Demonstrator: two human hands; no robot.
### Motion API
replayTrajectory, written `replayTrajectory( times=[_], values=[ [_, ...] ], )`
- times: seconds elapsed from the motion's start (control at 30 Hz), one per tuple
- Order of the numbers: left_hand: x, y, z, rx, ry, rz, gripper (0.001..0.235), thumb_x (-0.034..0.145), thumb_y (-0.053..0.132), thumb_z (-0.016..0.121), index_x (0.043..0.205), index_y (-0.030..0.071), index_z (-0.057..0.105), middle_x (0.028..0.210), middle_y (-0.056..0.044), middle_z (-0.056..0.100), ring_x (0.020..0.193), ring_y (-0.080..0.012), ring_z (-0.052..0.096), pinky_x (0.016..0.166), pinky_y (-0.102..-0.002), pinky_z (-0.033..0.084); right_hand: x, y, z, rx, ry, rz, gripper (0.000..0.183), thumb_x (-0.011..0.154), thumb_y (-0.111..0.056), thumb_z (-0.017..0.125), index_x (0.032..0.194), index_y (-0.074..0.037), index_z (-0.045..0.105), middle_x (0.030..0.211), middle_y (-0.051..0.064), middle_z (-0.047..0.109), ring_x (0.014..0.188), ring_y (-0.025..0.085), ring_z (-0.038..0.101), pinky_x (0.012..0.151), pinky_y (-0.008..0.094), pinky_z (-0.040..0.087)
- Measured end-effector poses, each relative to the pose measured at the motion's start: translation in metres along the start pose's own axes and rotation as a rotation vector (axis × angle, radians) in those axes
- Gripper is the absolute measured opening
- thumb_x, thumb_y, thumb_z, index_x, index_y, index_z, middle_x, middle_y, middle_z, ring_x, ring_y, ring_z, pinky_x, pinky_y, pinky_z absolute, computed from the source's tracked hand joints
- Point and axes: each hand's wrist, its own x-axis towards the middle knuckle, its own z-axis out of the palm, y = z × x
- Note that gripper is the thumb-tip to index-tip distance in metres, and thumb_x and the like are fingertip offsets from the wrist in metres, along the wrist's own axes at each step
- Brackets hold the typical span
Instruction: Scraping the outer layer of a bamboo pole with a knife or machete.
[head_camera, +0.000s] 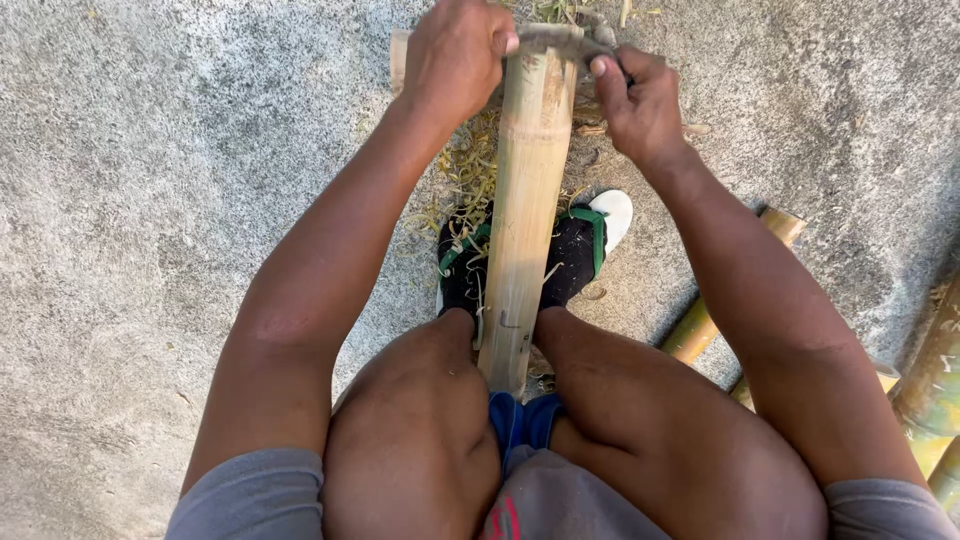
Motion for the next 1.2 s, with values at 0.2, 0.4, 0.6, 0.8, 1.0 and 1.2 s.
replayTrajectory(
  times=[0.2,0.4,0.6,0.8,1.0,1.2],
  values=[
    [-0.045,0.034,-0.018,0.021,-0.244,-0.146,0.017,0.096,0.015,0.071,0.083,0.006,0.076,0.079,-0.007,0.058,0.070,-0.0208,0.055,0.061,-0.039,0.049,-0.060,-0.028,0.010,0.161,-0.034,0.039,0.047,0.113,-0.041,0.051,0.099,0.000,0.068,0.073,0.005,0.058,0.054,0.011,0.051,0.043,0.030,0.042],
    [-0.103,0.050,-0.022,-0.062,-0.464,-0.233,0.014,0.093,0.011,0.069,0.080,0.006,0.072,0.082,-0.006,0.058,0.076,-0.0209,0.059,0.068,-0.037,0.053,-0.123,-0.018,0.029,0.095,-0.103,0.199,0.051,0.110,-0.042,0.051,0.080,-0.002,0.063,0.065,0.005,0.058,0.050,0.012,0.053,0.042,0.031,0.044],
    [-0.106,0.061,-0.034,-0.196,-0.479,-0.238,0.012,0.094,0.013,0.069,0.083,0.007,0.070,0.083,-0.007,0.062,0.074,-0.0200,0.060,0.069,-0.038,0.052,-0.127,-0.011,0.031,0.125,-0.145,0.377,0.050,0.105,-0.044,0.052,0.073,-0.006,0.059,0.061,0.005,0.058,0.048,0.013,0.056,0.039,0.031,0.050],
    [-0.029,-0.002,0.002,-0.085,-0.220,-0.137,0.016,0.099,0.014,0.068,0.085,0.007,0.069,0.084,-0.006,0.059,0.074,-0.0200,0.056,0.068,-0.038,0.052,-0.024,-0.031,-0.010,-0.021,-0.022,0.123,0.045,0.112,-0.039,0.053,0.084,-0.005,0.062,0.066,0.004,0.057,0.052,0.012,0.052,0.041,0.032,0.042],
    [0.020,-0.022,-0.001,-0.035,0.077,0.058,0.017,0.097,0.021,0.076,0.089,0.007,0.070,0.084,-0.011,0.068,0.078,-0.0323,0.066,0.068,-0.048,0.050,0.027,-0.029,-0.015,-0.031,0.011,0.058,0.047,0.114,-0.041,0.054,0.087,-0.003,0.062,0.067,0.004,0.059,0.052,0.013,0.054,0.044,0.033,0.044],
    [0.028,-0.029,0.005,-0.043,0.041,0.043,0.020,0.098,0.025,0.076,0.095,0.006,0.071,0.080,-0.013,0.072,0.075,-0.0335,0.069,0.065,-0.050,0.051,0.027,-0.033,-0.018,-0.050,0.069,-0.038,0.049,0.117,-0.040,0.058,0.089,0.000,0.064,0.068,0.006,0.060,0.059,0.012,0.056,0.051,0.033,0.043]
  ],
)
